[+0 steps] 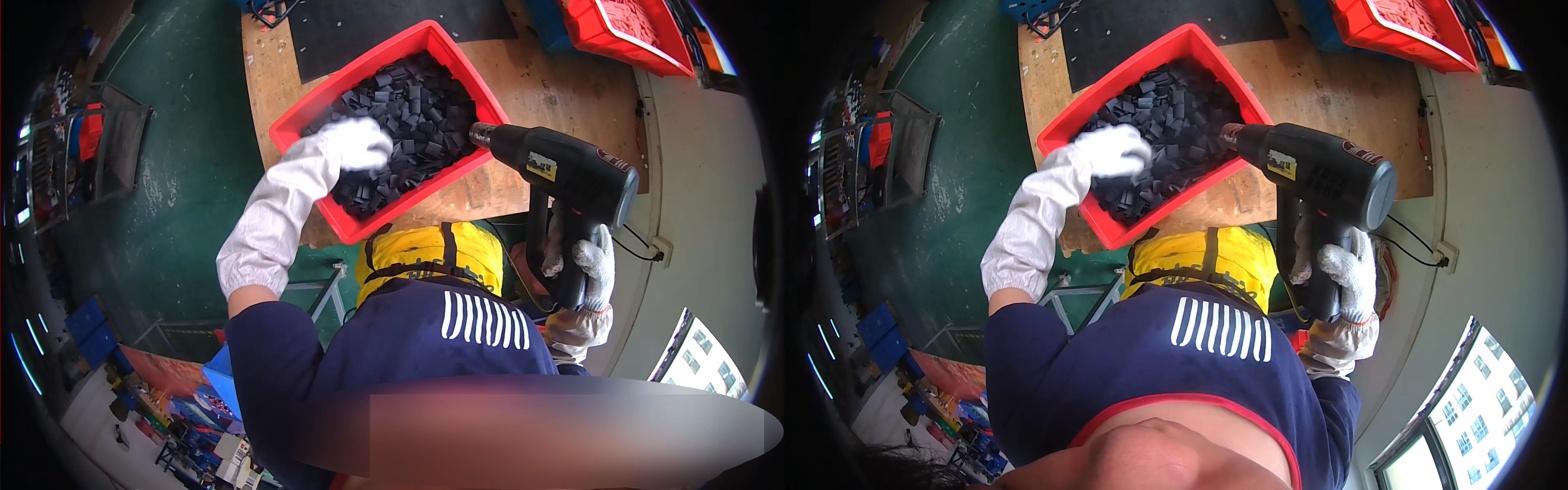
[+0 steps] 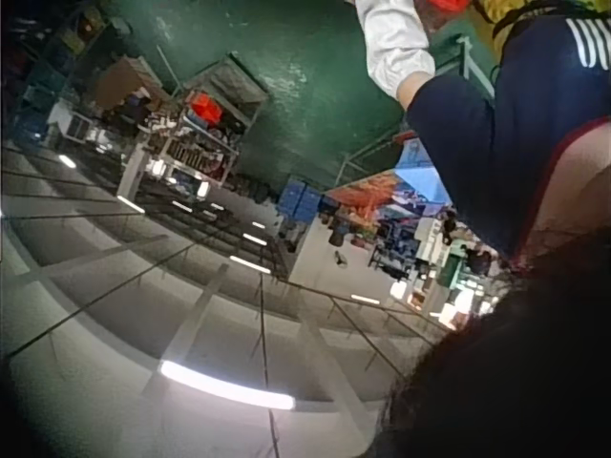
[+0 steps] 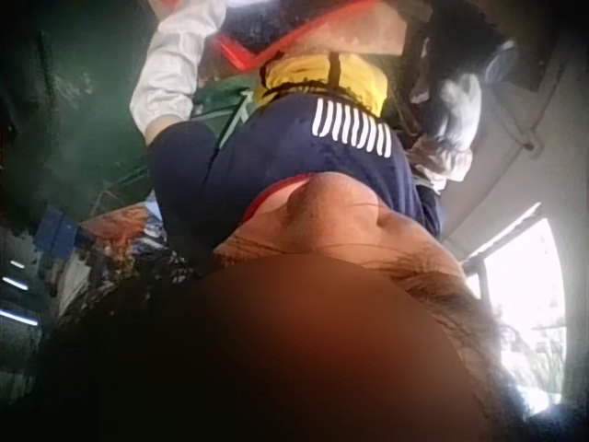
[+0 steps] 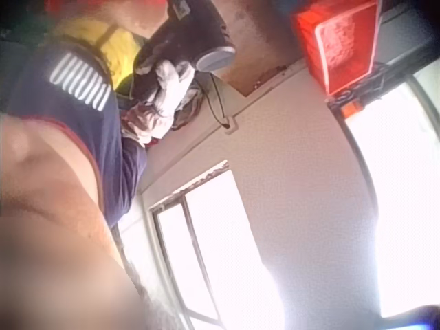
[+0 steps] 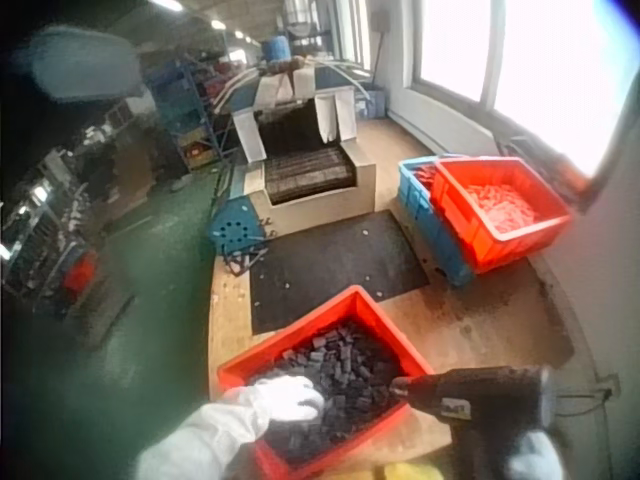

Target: The person uses a heat gun to warm black plastic chunks in a red bin while stirring them with a gloved hand. After heating, they carry the bin across the workshop floor to another workstation.

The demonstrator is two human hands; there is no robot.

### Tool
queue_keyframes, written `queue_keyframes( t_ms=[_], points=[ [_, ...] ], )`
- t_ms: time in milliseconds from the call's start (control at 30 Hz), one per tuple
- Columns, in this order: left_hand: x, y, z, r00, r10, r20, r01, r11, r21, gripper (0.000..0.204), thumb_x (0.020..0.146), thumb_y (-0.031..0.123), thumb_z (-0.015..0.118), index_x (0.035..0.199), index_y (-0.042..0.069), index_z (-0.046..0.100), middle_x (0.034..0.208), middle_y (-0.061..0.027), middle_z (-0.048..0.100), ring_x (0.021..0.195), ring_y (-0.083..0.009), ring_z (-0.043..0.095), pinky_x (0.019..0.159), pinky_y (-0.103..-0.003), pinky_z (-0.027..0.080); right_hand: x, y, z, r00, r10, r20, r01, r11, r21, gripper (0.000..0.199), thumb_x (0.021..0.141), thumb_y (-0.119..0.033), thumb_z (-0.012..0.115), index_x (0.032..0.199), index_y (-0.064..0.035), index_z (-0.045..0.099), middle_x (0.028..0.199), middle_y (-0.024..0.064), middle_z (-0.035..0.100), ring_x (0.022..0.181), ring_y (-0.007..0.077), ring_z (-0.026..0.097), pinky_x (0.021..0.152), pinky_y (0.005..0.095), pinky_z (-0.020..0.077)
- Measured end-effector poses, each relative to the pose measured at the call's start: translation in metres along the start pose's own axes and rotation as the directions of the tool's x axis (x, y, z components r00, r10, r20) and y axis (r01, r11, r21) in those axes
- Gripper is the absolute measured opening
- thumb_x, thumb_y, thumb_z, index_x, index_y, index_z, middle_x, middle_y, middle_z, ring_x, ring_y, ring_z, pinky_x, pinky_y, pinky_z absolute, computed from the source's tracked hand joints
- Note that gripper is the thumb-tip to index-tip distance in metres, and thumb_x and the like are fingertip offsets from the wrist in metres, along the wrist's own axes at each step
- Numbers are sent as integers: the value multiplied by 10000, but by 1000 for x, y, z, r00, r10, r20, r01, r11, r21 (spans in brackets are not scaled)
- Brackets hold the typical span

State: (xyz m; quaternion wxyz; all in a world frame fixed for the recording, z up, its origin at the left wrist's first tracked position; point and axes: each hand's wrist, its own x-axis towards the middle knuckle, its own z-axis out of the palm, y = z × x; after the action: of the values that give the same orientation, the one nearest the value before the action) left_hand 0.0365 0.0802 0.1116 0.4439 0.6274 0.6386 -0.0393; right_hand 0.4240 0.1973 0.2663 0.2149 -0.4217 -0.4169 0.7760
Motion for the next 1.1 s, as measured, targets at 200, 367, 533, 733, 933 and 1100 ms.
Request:
queue_keyframes(
  t_ms=[200,367,533,733,933,1100],
  points=[
    [95,-32,-15,767,-509,-389,479,859,-179,637,953,495,587,1523,265,421,1504,-128,500,1345,-371,520,1139,-535,396,-2,-3,5,999,29,28,-31,998,51,770,715,-286,819,1288,126,511,856,174,672,568,204,625,531,295,508],
    [136,8,18,789,-518,-330,515,851,-103,741,941,530,596,1578,291,303,1523,-147,463,1324,-389,533,1093,-548,443,-4,0,17,997,-53,-57,54,999,8,818,744,-383,804,1282,152,496,713,133,640,494,167,567,475,265,435],
    [100,3,71,970,-234,-68,243,948,207,386,971,437,552,1306,262,628,1330,-128,606,1205,-352,622,1008,-505,506,-3,1,5,998,-42,-36,41,999,-30,788,770,-385,786,1273,151,505,710,126,635,509,163,570,481,261,433],
    [17,-1,64,799,-95,-593,321,903,287,273,961,414,597,1146,246,707,1117,-115,682,982,-317,676,849,-488,560,3,1,-1,999,-27,-18,26,999,-38,755,777,-371,783,1262,139,511,715,122,629,518,157,564,492,263,431],
    [60,50,77,948,-42,-315,85,989,122,265,948,405,640,1115,208,698,1083,-101,671,1012,-317,673,848,-466,567,2,-1,5,999,-17,-27,16,999,-27,759,763,-367,789,1252,143,513,726,131,631,513,163,570,490,265,439],
    [119,28,106,916,-273,-295,244,961,-132,259,907,368,722,1114,213,735,1165,-101,689,1124,-324,660,963,-453,537,0,2,8,997,-47,-63,46,999,-28,742,758,-354,790,1237,144,520,712,137,629,491,166,561,488,268,446]
  ],
)
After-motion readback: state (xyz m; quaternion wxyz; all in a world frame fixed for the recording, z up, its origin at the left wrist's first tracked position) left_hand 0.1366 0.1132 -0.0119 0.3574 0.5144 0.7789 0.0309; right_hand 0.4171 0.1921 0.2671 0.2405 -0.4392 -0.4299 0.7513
